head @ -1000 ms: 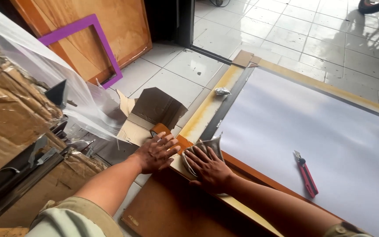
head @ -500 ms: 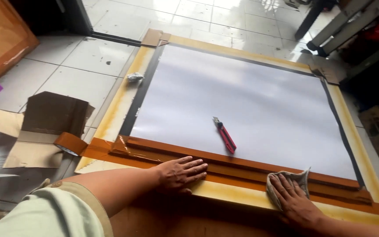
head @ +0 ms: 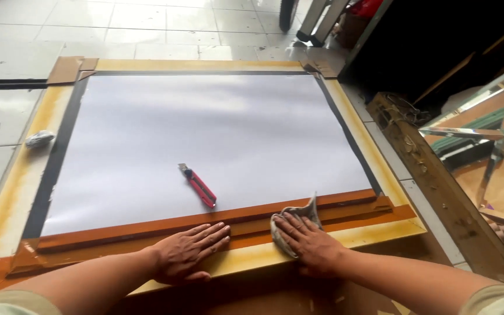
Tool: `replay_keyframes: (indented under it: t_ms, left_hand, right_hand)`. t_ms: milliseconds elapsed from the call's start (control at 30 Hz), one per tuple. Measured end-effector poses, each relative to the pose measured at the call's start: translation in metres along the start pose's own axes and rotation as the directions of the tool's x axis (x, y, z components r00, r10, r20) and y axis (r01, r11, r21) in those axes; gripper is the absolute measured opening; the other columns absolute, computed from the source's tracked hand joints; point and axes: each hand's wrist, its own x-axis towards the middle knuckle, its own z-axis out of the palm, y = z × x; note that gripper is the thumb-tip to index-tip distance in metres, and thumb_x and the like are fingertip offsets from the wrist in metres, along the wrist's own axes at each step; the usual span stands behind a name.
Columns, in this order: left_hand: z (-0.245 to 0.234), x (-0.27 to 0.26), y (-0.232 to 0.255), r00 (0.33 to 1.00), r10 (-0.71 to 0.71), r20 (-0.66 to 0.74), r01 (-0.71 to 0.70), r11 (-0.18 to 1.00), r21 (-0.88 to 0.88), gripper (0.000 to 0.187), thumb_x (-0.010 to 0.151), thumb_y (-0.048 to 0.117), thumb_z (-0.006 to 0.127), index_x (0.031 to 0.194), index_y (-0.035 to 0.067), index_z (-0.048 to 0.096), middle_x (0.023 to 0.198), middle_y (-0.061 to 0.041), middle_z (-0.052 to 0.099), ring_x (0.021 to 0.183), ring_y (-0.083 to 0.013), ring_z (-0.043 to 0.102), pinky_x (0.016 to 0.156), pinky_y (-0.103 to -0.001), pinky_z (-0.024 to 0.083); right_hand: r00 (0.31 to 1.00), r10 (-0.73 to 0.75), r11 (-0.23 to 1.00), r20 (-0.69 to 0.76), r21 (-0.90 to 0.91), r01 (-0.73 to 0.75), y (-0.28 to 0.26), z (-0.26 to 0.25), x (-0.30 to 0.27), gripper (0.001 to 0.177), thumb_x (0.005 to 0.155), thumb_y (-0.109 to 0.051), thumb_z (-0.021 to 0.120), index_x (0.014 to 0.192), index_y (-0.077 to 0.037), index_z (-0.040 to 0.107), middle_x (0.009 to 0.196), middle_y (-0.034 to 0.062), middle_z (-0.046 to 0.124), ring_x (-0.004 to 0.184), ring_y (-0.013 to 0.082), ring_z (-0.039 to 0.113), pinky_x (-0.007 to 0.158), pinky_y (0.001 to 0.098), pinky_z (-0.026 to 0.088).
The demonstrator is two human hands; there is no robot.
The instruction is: Applying adhesive tape to the back edges of a picture frame and smoothing it with a cloth to seal the backboard.
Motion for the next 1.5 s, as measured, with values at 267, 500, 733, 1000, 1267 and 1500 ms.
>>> replay_keyframes:
  t_ms: [267,500,733,1000,1267,1500]
  left_hand:
    - [-0.009,0.180,0.008,0.994,0.071,0.079,-0.059,0.988,-0.143,0.097,0.115,0.069,0.033,0.179,0.000,0.007,0.187,-0.027,-0.001,0.173,-0.0396,-0.004,0.137,-0.050,0.000]
    - [0.025,0.303,0.005,0.985,0.175,0.001,-0.175,0.984,0.026,0.098,0.113,0.073,0.024,0.180,0.003,0.012,0.186,-0.026,0.005,0.173,-0.0396,0.001,0.138,-0.050,0.001]
    - [0.015,0.312,0.015,0.988,0.154,-0.013,-0.154,0.988,-0.007,0.091,0.116,0.069,0.021,0.180,0.005,0.016,0.186,-0.025,0.008,0.172,-0.0408,0.001,0.136,-0.053,0.000]
    - [-0.014,0.237,0.024,0.983,0.098,0.152,-0.076,0.986,-0.147,0.086,0.115,0.064,0.020,0.180,0.009,0.015,0.189,-0.013,0.007,0.172,-0.0396,-0.005,0.136,-0.056,-0.004]
    - [-0.026,0.085,0.009,0.977,0.051,0.206,-0.025,0.992,-0.127,0.085,0.114,0.062,0.022,0.180,0.009,0.015,0.188,-0.014,0.011,0.173,-0.0381,-0.002,0.137,-0.054,-0.002]
    - [-0.023,-0.040,-0.005,0.979,-0.019,0.205,0.033,0.997,-0.064,0.071,0.119,0.053,0.031,0.164,0.002,0.052,0.184,-0.010,0.035,0.170,-0.0389,0.022,0.135,-0.051,0.021]
  right_hand:
    - [0.710,0.637,0.749,0.300,-0.021,-0.663,0.152,0.056,-0.134,0.118,0.099,-0.011,0.064,0.178,-0.004,-0.022,0.188,0.0105,-0.034,0.175,0.0357,-0.022,0.142,0.0565,0.006]
    - [0.527,0.750,0.510,0.399,0.159,-0.845,0.108,0.063,-0.078,0.106,0.102,0.007,0.054,0.174,0.007,-0.024,0.181,0.0312,-0.041,0.170,0.0551,-0.022,0.141,0.0633,0.010]
    - [0.330,0.811,0.283,0.482,0.170,-0.944,0.181,0.083,-0.135,0.115,0.100,0.009,0.066,0.178,-0.002,-0.017,0.188,0.0151,-0.035,0.176,0.0422,-0.016,0.138,0.0625,0.024]
    - [0.462,0.768,0.417,0.444,0.201,-0.886,0.093,0.030,-0.101,0.120,0.095,-0.015,0.065,0.175,0.005,-0.022,0.183,0.0276,-0.040,0.173,0.0498,-0.022,0.141,0.0643,0.004]
    - [0.980,0.198,0.977,-0.009,0.081,-0.197,0.002,-0.011,-0.028,0.102,0.103,-0.074,0.058,0.168,-0.005,0.019,0.178,0.0205,0.005,0.162,0.0469,0.005,0.128,0.0703,0.016]
    - [0.927,0.274,0.933,-0.257,0.304,-0.192,-0.035,-0.103,0.100,0.034,0.112,-0.053,0.055,0.103,-0.023,0.067,0.096,-0.0016,0.081,0.088,0.0267,0.075,0.095,0.0466,0.049]
